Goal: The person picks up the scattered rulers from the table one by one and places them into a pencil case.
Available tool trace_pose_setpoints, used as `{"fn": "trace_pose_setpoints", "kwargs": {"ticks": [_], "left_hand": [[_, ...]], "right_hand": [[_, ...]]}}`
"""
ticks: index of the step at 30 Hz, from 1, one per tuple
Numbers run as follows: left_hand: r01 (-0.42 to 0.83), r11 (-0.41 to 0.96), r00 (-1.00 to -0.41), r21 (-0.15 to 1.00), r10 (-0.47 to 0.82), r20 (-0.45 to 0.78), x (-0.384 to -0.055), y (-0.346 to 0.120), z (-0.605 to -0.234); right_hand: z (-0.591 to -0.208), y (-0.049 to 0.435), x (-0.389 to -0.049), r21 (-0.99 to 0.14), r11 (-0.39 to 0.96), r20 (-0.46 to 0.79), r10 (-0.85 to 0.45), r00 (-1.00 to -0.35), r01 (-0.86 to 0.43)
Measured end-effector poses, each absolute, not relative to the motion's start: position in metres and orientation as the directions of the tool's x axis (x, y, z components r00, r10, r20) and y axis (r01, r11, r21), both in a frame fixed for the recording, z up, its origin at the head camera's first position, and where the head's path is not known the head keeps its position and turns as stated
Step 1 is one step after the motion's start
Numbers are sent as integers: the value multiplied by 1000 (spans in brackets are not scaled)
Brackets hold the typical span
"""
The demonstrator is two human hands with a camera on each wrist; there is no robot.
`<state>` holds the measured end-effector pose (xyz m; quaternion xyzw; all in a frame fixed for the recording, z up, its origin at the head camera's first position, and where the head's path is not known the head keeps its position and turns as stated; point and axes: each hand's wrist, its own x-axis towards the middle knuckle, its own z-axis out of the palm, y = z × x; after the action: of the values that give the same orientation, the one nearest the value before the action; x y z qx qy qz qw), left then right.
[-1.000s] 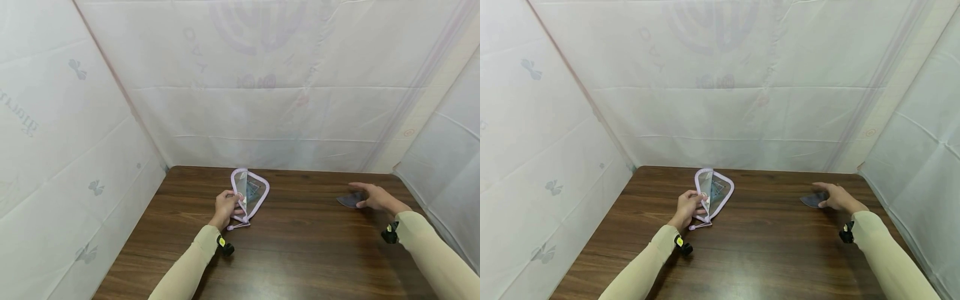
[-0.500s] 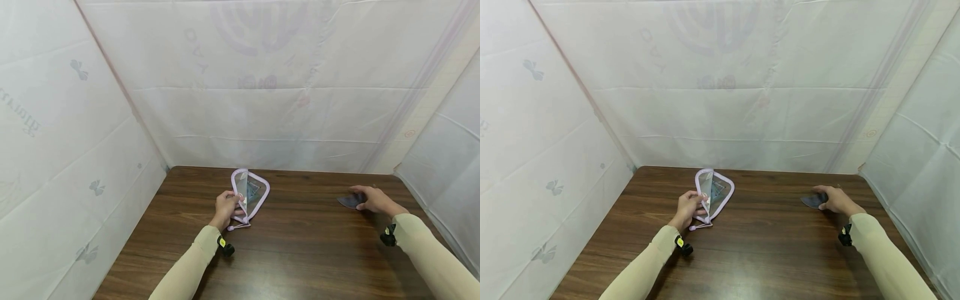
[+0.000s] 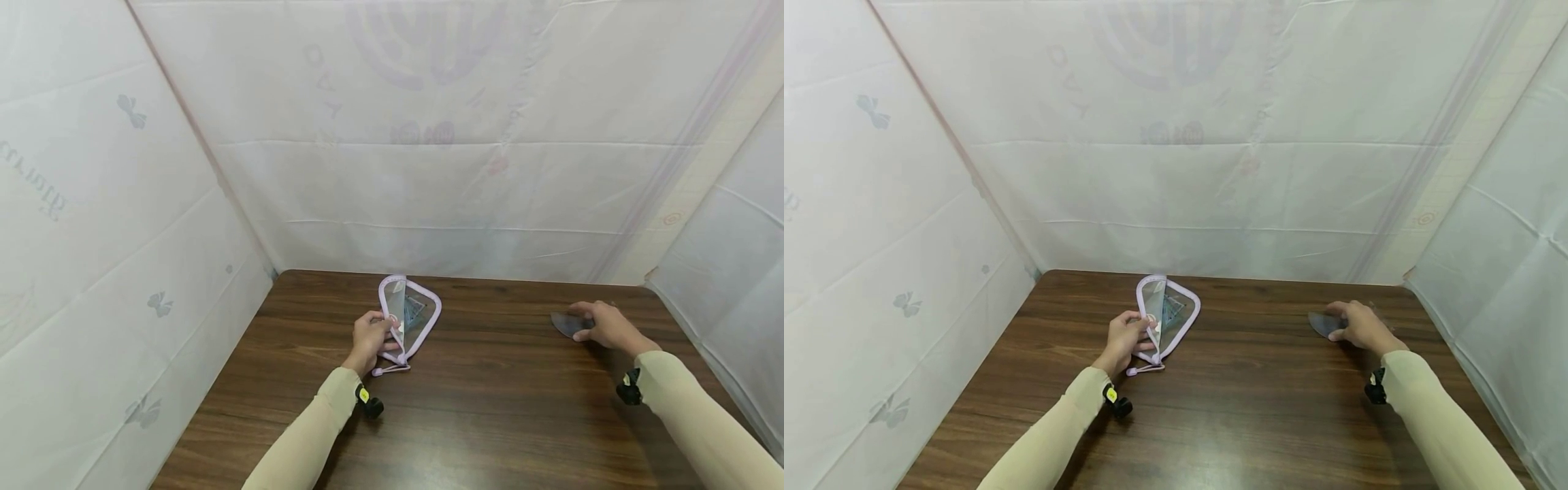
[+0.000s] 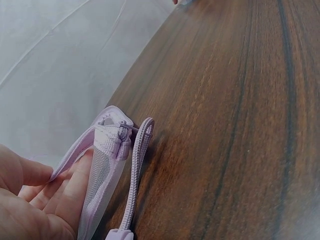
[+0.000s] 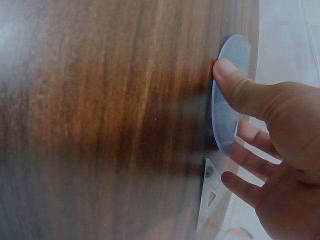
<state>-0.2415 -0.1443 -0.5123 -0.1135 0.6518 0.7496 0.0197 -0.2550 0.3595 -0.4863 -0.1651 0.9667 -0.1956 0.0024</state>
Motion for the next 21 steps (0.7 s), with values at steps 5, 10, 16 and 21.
{"fn": "trace_pose_setpoints", "kwargs": {"ticks": [5,10,16,21], "left_hand": [[-180,-147,-972,973,-123,-199,-242,-144,-512],[-181,-145,-973,973,-119,-199,-242,-144,-513],[-180,-149,-973,972,-119,-199,-241,-144,-513],[-187,-141,-971,972,-122,-205,-241,-144,-513]], "right_hand": [[-488,360,-256,-395,868,61,-302,-951,-301],[-488,359,-257,-385,872,63,-302,-951,-302],[-487,357,-256,-359,879,89,-302,-949,-314],[-484,356,-253,-364,870,125,-309,-943,-333]]}}
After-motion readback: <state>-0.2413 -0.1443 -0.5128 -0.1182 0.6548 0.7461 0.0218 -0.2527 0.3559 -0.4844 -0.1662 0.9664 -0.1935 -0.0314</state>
